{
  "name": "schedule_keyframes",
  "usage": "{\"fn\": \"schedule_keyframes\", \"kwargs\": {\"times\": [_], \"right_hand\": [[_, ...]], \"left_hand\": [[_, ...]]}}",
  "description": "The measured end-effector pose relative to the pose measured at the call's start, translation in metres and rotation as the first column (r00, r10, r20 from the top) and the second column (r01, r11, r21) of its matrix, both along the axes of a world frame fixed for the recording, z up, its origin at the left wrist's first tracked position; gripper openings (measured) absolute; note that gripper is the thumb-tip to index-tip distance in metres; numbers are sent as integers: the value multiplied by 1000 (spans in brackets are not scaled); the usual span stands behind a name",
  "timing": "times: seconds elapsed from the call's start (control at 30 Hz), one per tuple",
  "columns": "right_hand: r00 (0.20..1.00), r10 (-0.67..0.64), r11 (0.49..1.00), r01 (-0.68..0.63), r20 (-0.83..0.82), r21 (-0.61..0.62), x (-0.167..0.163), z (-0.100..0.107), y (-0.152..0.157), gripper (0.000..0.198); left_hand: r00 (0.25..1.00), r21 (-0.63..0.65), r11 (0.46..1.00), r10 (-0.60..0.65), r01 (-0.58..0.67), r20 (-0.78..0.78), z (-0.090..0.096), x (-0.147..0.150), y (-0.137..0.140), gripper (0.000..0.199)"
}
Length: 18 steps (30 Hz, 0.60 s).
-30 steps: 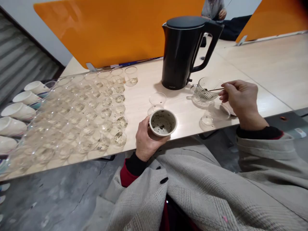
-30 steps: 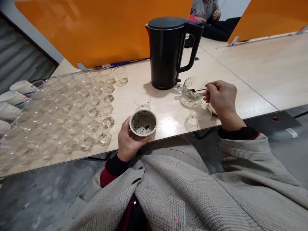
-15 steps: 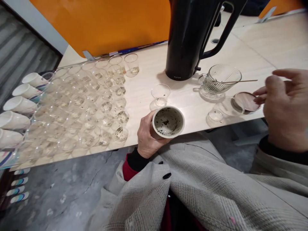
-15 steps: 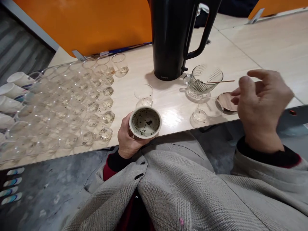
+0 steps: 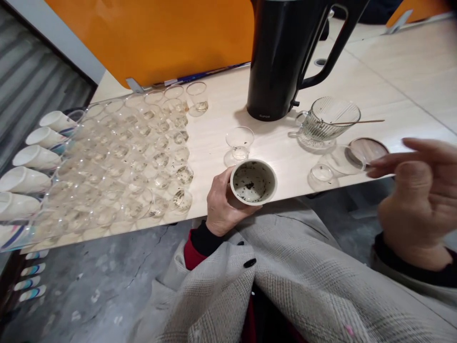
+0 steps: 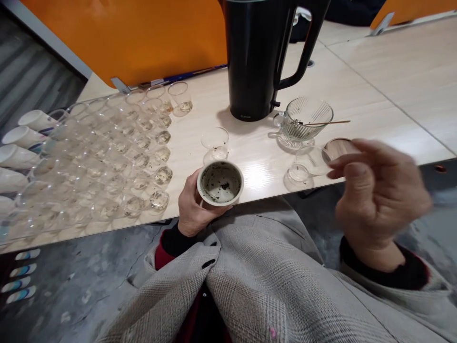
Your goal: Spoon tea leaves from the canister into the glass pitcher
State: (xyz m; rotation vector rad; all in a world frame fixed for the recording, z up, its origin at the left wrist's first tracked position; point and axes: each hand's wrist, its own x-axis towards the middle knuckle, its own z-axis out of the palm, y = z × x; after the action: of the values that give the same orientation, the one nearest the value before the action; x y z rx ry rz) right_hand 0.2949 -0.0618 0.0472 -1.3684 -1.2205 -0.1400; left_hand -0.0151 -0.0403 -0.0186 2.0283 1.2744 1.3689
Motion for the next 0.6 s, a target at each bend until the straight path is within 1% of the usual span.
{"fn": "schedule_keyframes", "kwargs": {"times": [0.03,0.07,0.1,0.17,0.2,0.23,0.27,0.33,0.4,0.5,0.6], "right_hand": [[994,110,994,-110,26,8,-10,1,-3,35],[969,244,970,-243,44,-18,-21,0,-5,36],[923,382,922,-378,47,-76,-31,0,-7,43],[800,600,784,-582,26,-216,-49,-4,-8,64],[744,668,722,-639,26,-265,-57,-7,-7,75],[705,708,681,-668,39,-300,-65,-10,-5,85],[685,726,662,-674,60,-329,-71,-14,-2,93],[678,729,659,-658,96,-365,-81,-21,4,105],[685,718,670,-635,122,-384,-87,-28,8,111],[692,708,683,-619,142,-387,-94,-36,13,112],[702,697,696,-614,146,-373,-98,-40,15,108]], "left_hand": [[1000,-15,1000,1,-1,-11,1,0,0,99],[1000,-33,999,3,-3,-22,2,1,1,98],[999,-54,998,7,-9,-32,4,1,1,98],[999,-92,996,11,-14,-38,6,2,1,97],[999,-102,995,7,-10,-36,7,3,1,96],[999,-101,995,-2,-2,-34,7,4,1,95],[999,-92,996,-15,12,-34,7,4,1,95],[998,-51,998,-43,41,-41,6,5,2,95],[997,-9,998,-62,61,-53,3,5,3,93],[994,24,996,-80,82,-75,-1,5,5,90],[992,39,994,-97,101,-79,-3,6,6,88]]}}
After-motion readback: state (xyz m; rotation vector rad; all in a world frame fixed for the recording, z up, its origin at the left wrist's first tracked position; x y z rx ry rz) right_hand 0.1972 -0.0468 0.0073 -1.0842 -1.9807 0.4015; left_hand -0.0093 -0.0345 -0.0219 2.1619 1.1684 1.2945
